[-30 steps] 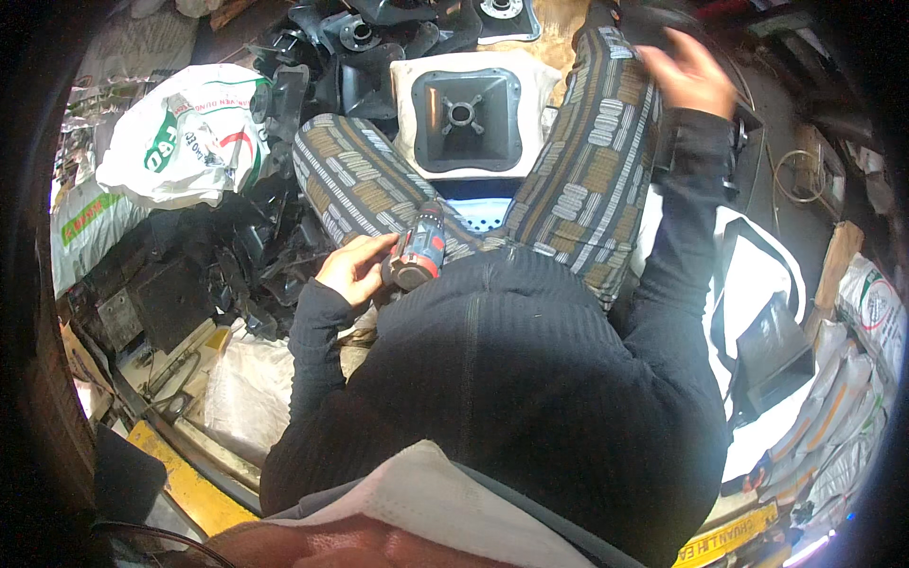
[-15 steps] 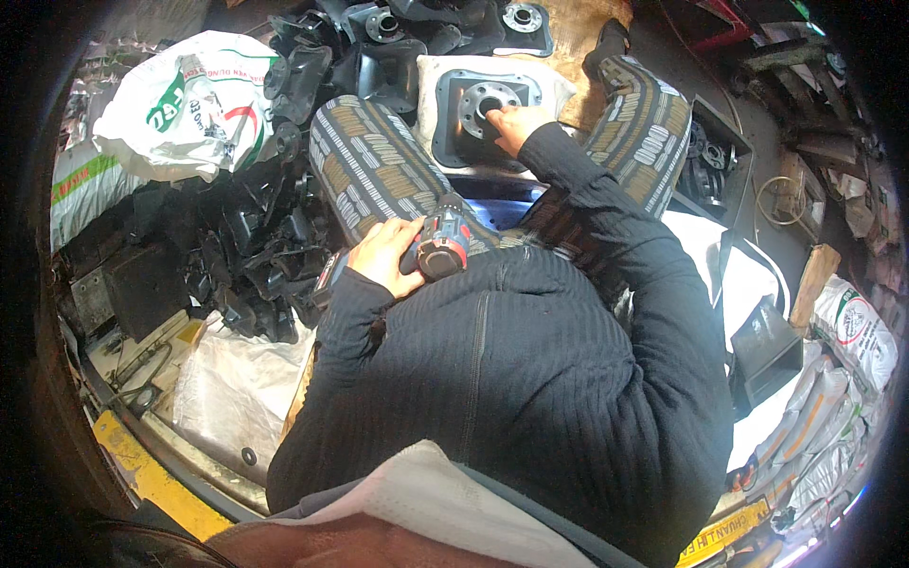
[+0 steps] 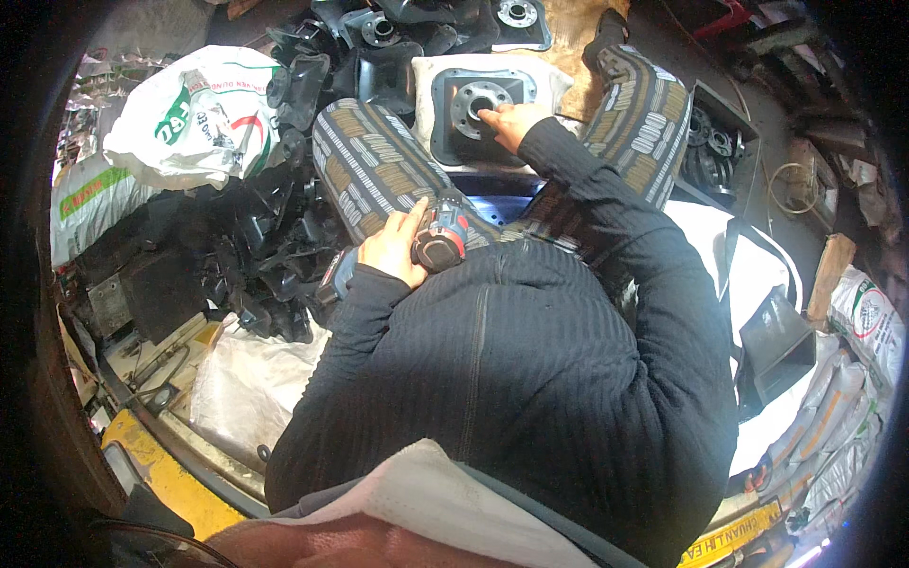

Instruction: The person uses a cordless drill to make holes in black plastic parts placed on a cushioned surface. They repeatedly position the drill, apply pressure, and remove the parts after drilling.

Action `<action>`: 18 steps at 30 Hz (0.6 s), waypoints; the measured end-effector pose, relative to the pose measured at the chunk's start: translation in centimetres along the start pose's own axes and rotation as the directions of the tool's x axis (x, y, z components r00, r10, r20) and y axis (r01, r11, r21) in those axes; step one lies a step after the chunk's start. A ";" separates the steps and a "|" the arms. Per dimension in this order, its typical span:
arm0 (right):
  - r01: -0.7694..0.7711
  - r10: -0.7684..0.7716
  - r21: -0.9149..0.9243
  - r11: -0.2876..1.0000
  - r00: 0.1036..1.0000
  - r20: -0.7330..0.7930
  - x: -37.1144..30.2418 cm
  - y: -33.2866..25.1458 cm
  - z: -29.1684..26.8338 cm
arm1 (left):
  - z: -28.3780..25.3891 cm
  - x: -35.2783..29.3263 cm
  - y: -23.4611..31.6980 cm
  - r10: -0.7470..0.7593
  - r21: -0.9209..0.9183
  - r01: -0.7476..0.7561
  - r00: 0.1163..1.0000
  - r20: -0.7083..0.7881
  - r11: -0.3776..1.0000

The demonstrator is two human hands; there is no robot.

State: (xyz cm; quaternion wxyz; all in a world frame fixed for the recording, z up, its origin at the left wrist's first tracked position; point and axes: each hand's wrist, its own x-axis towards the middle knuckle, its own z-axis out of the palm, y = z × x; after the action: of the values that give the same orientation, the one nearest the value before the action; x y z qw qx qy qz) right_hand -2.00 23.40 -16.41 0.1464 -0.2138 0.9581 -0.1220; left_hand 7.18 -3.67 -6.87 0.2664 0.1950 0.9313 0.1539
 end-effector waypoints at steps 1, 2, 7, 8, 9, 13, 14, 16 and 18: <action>-0.005 0.005 -0.001 1.000 1.000 0.015 0.0 0.0 0.0 | 0.0 0.0 0.1 -0.013 0.005 0.013 1.000 0.013 1.000; -0.011 0.011 -0.002 1.000 0.999 0.030 0.1 -0.2 0.0 | 0.0 0.0 0.1 -0.025 0.010 0.024 0.999 0.027 1.000; 0.009 -0.009 0.006 1.000 1.000 0.026 0.3 -0.2 -0.4 | 0.5 0.4 -0.2 -0.039 -0.011 0.039 0.999 0.019 0.999; 0.004 -0.005 0.011 1.000 1.000 0.018 0.3 -0.1 -0.3 | 0.6 0.4 -0.5 -0.026 -0.029 0.026 1.000 0.009 0.999; -0.001 0.000 0.014 1.000 1.000 0.012 0.3 0.0 0.0 | 0.6 0.4 -0.6 -0.012 -0.050 0.012 1.000 -0.003 0.999; 0.094 -0.018 0.256 0.962 0.959 -0.282 0.4 1.0 0.6 | 0.1 0.2 -1.3 0.060 -0.353 -0.079 0.996 -0.064 0.932; -0.026 0.138 0.584 0.811 0.979 -0.147 0.3 1.0 -0.2 | 0.8 0.2 -3.4 0.090 -0.514 -0.123 0.992 -0.089 0.849; 0.003 -0.180 0.933 -0.361 0.981 -0.073 0.2 3.5 1.0 | -3.9 -0.8 -1.7 0.057 -0.434 -0.083 0.996 -0.072 0.897; -0.090 -0.024 0.526 -0.846 0.991 0.132 -0.7 1.7 1.0 | -5.8 -0.7 -2.7 0.365 -0.207 -0.433 0.883 -0.296 0.878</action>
State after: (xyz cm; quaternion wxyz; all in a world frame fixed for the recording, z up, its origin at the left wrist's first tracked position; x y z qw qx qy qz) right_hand -1.68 25.00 -17.64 0.2812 0.1355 0.1562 -0.9371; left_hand 3.77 -7.44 -2.93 0.1338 0.3255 0.8670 0.3528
